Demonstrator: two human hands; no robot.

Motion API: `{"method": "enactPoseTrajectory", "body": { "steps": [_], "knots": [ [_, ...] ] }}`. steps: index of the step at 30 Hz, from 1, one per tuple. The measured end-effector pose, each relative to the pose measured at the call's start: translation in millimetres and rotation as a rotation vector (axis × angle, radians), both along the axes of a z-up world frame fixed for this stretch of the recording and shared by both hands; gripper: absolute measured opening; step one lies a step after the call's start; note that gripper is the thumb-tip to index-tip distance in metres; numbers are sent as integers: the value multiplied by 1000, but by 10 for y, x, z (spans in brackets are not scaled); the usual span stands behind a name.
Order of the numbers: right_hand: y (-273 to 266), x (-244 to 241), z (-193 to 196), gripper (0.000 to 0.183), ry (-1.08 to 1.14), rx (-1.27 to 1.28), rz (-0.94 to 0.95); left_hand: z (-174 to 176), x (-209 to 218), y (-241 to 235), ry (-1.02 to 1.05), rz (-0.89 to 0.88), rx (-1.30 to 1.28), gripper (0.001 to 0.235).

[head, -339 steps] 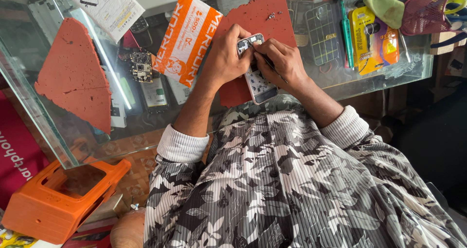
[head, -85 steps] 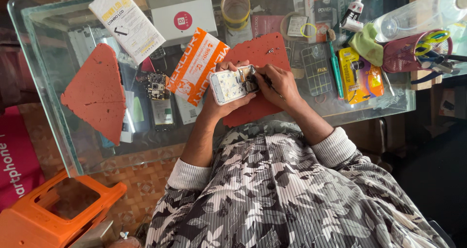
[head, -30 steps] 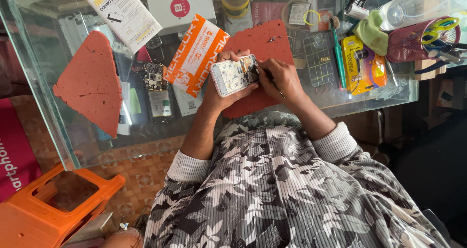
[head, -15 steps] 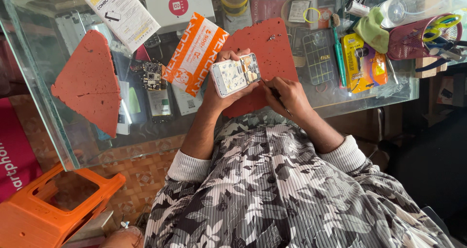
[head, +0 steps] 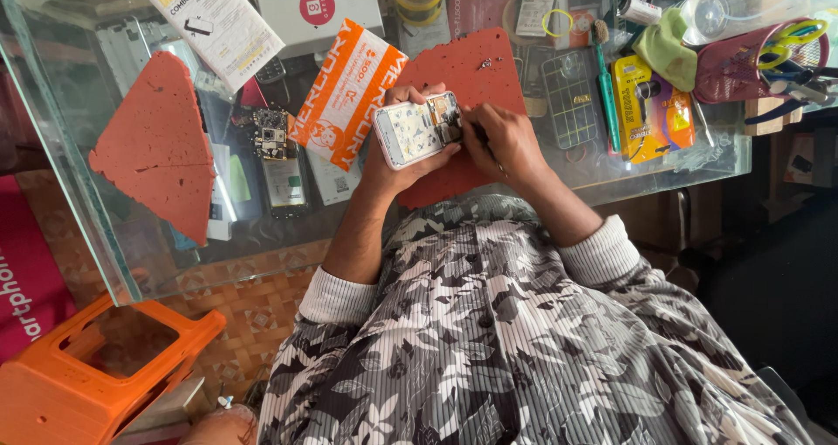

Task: The person works on the internal components of a disassembled phone, using a small tool to scrape and probe different areas of the circuitry while holding the device on a red mat.

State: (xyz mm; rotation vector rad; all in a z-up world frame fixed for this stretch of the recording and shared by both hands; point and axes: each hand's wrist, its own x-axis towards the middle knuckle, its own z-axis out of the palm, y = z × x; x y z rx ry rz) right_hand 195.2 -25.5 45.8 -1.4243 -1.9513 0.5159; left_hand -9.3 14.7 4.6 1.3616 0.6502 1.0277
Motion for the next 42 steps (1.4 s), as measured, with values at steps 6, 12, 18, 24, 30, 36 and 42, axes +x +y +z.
{"method": "enactPoseTrajectory", "body": {
  "steps": [6,12,18,24,30,36,42],
  "knots": [
    [-365,68,97,9,27,-93,37,-21,30,1,5,-20,-70,67],
    [-65,69,13,9,68,-7,42,-34,10,16,96,-1,42,70],
    [152,34,-101,12,31,31,13,7,22,12,-34,-41,-71,69],
    [-16,106,-44,12,52,-45,39,0,18,18,61,0,-18,69],
    [131,84,-96,14,57,14,25,-35,0,25,48,-20,-21,71],
    [106,117,-35,12,97,12,65,-42,33,34,20,-37,-60,71],
    [97,141,-150,15,105,-18,50,2,15,10,12,-18,-59,72]
  ]
}}
